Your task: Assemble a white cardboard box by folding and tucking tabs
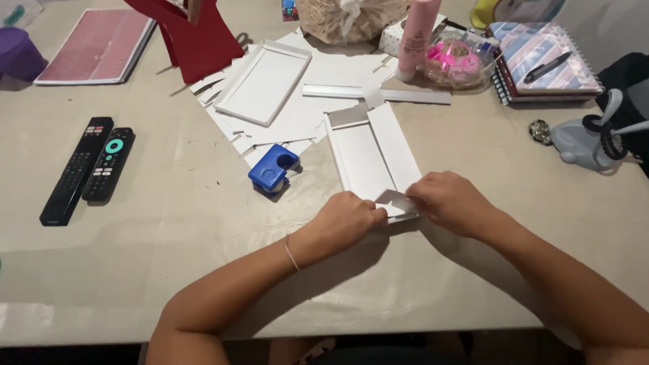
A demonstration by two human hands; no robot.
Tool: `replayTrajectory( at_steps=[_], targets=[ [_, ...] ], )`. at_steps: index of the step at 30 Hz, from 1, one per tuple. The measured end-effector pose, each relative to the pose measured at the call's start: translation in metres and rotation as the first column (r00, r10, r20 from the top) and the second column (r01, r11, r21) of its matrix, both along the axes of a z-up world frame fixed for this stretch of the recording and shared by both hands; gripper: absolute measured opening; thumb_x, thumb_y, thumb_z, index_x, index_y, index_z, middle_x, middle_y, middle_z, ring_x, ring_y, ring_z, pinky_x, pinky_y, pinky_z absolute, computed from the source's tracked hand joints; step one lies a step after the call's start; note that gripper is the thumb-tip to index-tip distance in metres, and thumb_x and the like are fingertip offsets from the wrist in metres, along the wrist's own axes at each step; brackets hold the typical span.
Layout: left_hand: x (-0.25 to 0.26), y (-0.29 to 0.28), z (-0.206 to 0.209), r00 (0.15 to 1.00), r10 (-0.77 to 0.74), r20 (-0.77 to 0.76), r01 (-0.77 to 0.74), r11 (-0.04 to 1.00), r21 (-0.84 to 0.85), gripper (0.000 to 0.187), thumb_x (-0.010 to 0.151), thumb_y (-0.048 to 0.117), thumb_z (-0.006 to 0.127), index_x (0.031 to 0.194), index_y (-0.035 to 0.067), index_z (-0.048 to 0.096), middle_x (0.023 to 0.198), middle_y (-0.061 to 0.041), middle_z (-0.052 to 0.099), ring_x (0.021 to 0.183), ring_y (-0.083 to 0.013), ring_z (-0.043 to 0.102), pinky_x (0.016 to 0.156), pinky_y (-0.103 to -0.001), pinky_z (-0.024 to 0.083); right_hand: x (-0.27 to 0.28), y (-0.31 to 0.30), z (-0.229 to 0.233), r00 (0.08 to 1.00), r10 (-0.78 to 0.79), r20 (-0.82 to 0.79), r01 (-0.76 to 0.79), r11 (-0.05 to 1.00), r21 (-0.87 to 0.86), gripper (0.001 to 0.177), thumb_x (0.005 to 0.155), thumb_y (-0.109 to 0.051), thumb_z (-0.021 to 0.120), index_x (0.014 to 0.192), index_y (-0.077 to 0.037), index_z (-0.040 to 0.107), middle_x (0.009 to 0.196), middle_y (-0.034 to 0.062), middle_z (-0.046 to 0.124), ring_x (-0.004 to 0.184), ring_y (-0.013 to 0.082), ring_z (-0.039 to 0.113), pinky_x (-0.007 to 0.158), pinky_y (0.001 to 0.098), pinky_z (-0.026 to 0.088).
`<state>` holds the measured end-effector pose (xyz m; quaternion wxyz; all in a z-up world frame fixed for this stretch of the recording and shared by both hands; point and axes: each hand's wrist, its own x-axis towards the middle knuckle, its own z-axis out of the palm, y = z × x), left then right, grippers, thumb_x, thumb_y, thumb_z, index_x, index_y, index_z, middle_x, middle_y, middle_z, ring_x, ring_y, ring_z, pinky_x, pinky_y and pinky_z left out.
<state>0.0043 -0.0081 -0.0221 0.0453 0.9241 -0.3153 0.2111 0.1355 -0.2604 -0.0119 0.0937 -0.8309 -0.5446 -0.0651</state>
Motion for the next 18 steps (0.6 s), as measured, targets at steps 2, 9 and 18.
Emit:
replayTrajectory(
  at_steps=[2,9,18],
  targets=[
    [0.004,0.006,-0.014,0.996,0.009,0.083,-0.009,1.000,-0.002,0.029,0.092,0.047,0.057,0.090,0.021,0.069,0.072,-0.002,0.069,0.079,-0.0275,0.070,0.078,-0.048,0.053,0.001,0.002,-0.009,0.992,0.032,0.122,-0.026,0.998,-0.053,0.013,0.094,-0.029,0.063,0.106,-0.025,0.065,0.091,-0.0041,0.074,0.108,0.0192,0.070,0.093,0.0435,0.055],
    [0.003,0.027,-0.010,0.999,-0.019,0.026,0.015,0.993,0.115,0.072,0.078,0.081,0.051,0.094,0.012,0.068,0.090,-0.009,0.064,0.102,-0.0313,0.065,0.102,-0.060,0.047,0.012,0.011,0.004,0.952,0.201,0.231,-0.158,0.969,-0.190,0.040,0.102,-0.053,0.042,0.093,-0.020,0.063,0.091,0.0007,0.075,0.128,0.0217,0.061,0.114,0.0543,0.039],
    [0.067,0.045,0.015,0.962,0.057,-0.265,-0.063,0.998,-0.016,0.027,0.085,0.044,0.063,0.079,0.020,0.074,0.078,-0.005,0.074,0.079,-0.0313,0.076,0.075,-0.054,0.057,0.043,0.047,0.023,0.975,0.134,0.178,-0.106,0.982,-0.157,0.019,0.086,-0.039,0.068,0.097,-0.024,0.071,0.106,0.0020,0.074,0.111,0.0250,0.070,0.091,0.0496,0.054]
  ],
)
